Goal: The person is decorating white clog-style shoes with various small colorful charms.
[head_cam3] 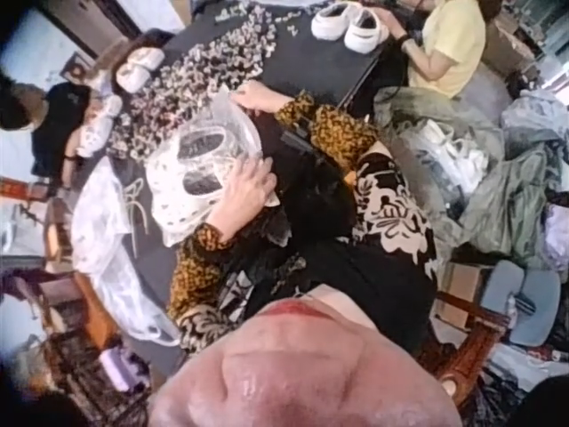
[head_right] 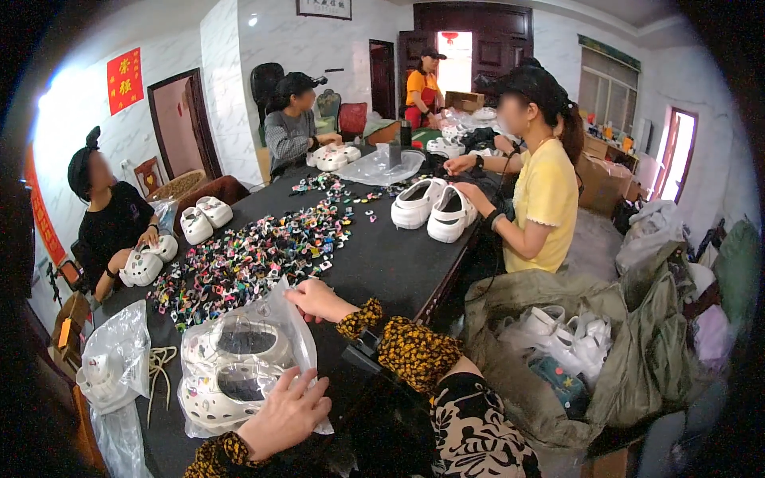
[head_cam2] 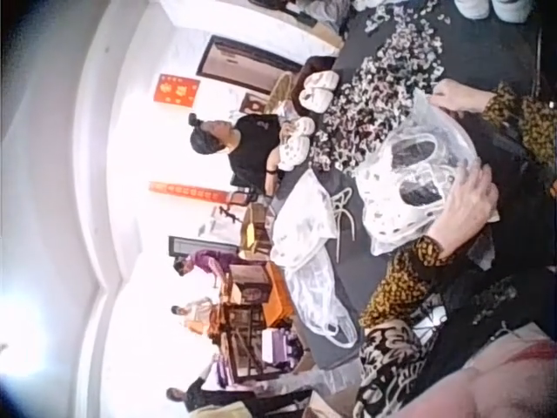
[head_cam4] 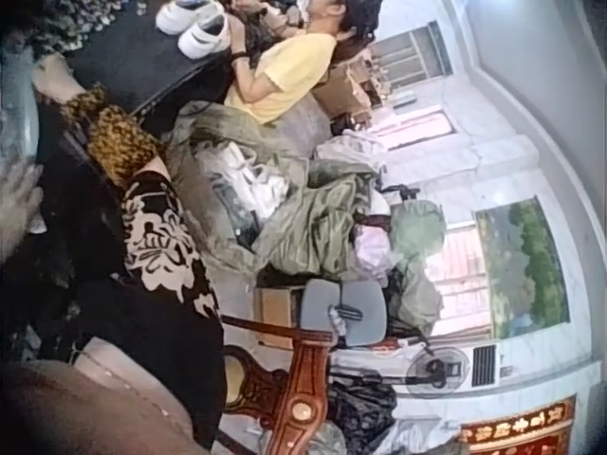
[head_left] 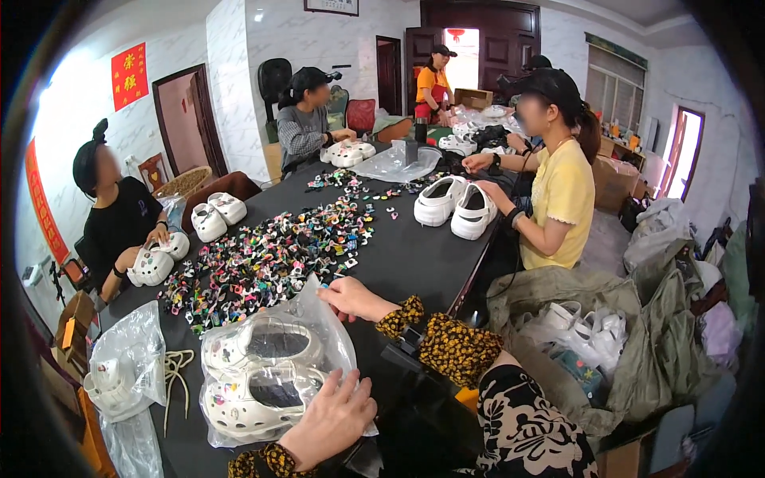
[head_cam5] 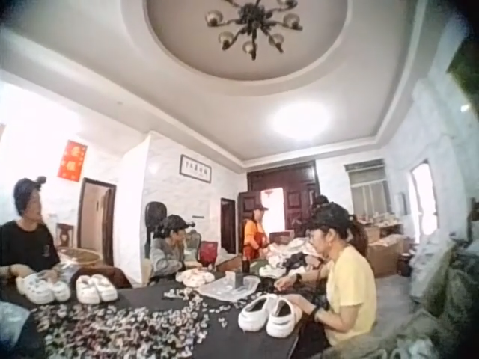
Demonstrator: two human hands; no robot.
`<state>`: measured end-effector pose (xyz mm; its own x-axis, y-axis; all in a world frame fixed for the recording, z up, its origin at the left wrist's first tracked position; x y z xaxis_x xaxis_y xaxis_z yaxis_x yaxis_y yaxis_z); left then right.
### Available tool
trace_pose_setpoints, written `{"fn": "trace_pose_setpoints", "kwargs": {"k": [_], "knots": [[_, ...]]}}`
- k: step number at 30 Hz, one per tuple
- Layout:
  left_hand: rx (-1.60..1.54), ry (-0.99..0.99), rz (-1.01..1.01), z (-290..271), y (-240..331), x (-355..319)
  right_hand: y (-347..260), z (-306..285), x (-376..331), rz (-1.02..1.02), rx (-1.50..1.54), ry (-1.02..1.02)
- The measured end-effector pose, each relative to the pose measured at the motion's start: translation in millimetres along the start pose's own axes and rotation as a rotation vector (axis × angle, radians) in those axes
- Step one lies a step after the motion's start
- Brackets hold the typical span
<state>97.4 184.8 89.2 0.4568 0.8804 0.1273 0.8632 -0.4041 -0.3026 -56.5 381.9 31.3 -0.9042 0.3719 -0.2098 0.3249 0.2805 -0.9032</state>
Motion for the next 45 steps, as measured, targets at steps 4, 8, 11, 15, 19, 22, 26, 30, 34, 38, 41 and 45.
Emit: {"fn": "trace_pose_setpoints", "kwargs": {"k": [4,8,11,15,19,22,26,30,34,38,41,45], "knots": [[0.023,0.049,0.024,-6,6,0,-5,-2,6,-0.037,-0.036,0.057],[0.065,0.112,-0.013,-14,6,-6,-4,0,7,0.004,-0.052,0.029],[0.073,0.105,-0.032,-16,7,-9,-3,-2,6,0.054,-0.050,0.017],[0.023,0.106,-0.017,-14,10,-10,2,-8,8,0.082,0.083,0.045],[0.041,0.143,0.000,-14,16,-8,6,-16,11,0.107,0.153,0.000],[0.030,0.181,-0.044,-12,15,-12,6,-12,10,0.093,0.178,-0.021],[-0.025,0.213,-0.163,-23,4,-31,4,-23,-6,0.089,0.123,-0.024],[-0.045,0.360,-0.416,-43,-32,-83,9,-50,-36,0.085,-0.211,0.002],[-0.025,0.531,-0.791,-41,-72,-185,14,-18,-72,0.116,-0.331,-0.396],[-0.219,0.566,-1.223,-3,-84,-287,8,27,-97,0.089,-0.414,-0.657],[-0.305,0.588,-1.358,34,-83,-323,-13,37,-117,0.057,-0.356,-0.753],[-0.416,0.658,-1.434,59,-77,-336,-28,43,-122,0.026,-0.232,-0.819]]}}
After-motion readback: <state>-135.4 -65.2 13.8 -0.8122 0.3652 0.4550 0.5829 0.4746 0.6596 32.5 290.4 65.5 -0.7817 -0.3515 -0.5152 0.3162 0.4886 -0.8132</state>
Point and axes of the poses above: each hand's wrist, its own x-axis towards the middle knuckle, its own z-axis out of the palm, y = z × x, the point moved 7 cm from there along x, towards the middle knuckle, and after that the axes turned 14 degrees about z, right-handed, at the moved point
